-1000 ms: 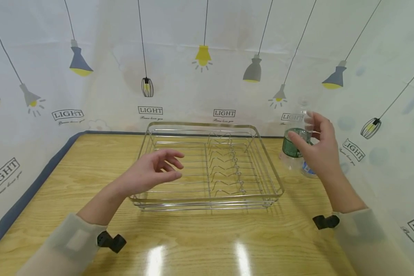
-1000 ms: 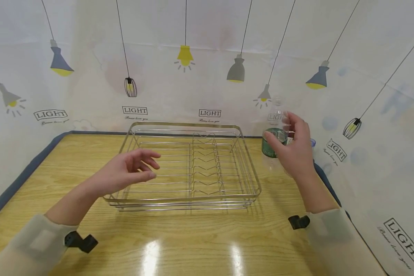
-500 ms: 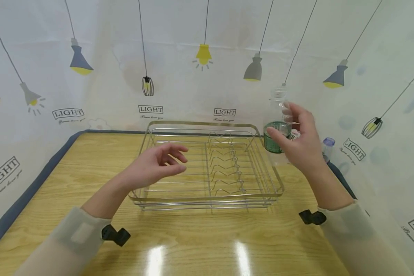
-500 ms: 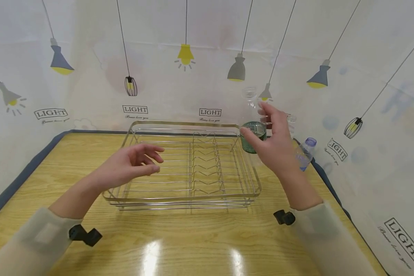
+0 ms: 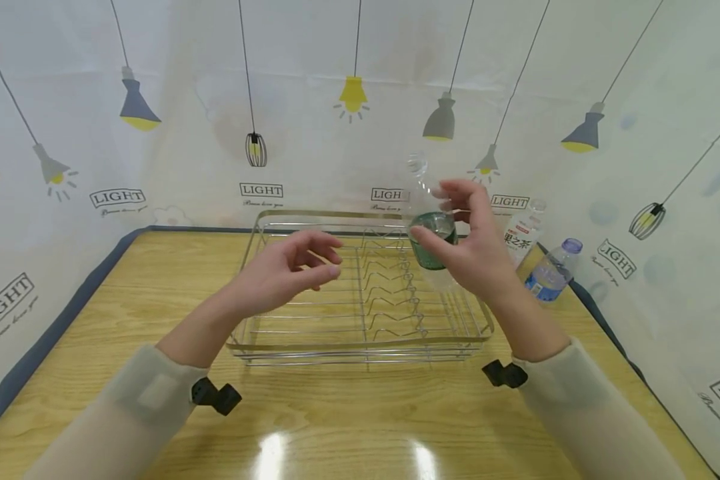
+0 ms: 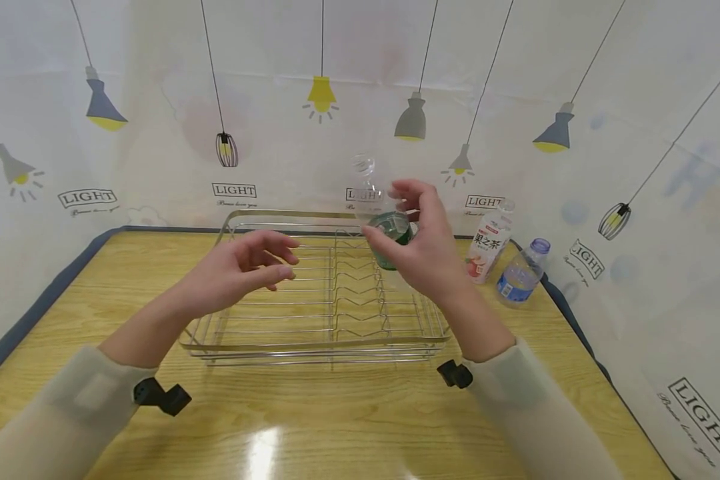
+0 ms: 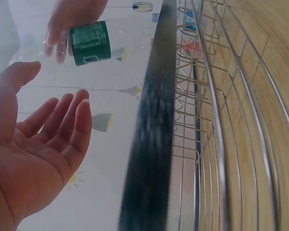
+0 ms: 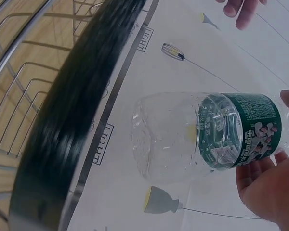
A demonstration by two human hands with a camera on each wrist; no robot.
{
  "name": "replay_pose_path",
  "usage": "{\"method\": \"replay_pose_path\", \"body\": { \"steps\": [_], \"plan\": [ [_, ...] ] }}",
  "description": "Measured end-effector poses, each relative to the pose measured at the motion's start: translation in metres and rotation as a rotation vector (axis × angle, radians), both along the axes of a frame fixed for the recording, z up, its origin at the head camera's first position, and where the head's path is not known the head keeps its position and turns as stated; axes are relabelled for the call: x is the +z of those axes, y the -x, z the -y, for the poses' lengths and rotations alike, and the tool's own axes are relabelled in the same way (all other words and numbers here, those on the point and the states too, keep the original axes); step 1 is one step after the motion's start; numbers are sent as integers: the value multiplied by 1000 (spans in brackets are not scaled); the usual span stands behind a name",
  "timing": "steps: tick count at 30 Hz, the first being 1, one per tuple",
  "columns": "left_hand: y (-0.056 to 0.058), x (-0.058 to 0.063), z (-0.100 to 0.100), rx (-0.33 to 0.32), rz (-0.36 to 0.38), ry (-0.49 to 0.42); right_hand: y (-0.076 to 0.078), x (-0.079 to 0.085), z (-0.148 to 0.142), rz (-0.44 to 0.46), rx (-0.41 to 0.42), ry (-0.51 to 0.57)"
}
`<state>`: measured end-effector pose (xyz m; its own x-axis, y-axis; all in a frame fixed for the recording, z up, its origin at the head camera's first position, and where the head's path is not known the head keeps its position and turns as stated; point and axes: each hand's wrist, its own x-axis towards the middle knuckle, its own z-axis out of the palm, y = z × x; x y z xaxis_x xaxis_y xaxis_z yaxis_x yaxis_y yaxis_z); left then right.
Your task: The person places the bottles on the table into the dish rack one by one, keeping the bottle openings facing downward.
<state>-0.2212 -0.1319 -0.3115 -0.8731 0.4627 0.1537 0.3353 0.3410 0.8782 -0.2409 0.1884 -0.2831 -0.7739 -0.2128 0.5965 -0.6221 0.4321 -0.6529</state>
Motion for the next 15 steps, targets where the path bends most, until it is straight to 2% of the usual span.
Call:
{"method": "replay_pose_path", "body": {
  "steps": [9, 15],
  "plan": [
    [5, 12, -13, 21, -9, -87, 0, -3, 25, -8, 93, -34],
    [10, 18, -21, 20, 8, -193, -2, -2, 38, -33, 123, -86]
  ]
}}
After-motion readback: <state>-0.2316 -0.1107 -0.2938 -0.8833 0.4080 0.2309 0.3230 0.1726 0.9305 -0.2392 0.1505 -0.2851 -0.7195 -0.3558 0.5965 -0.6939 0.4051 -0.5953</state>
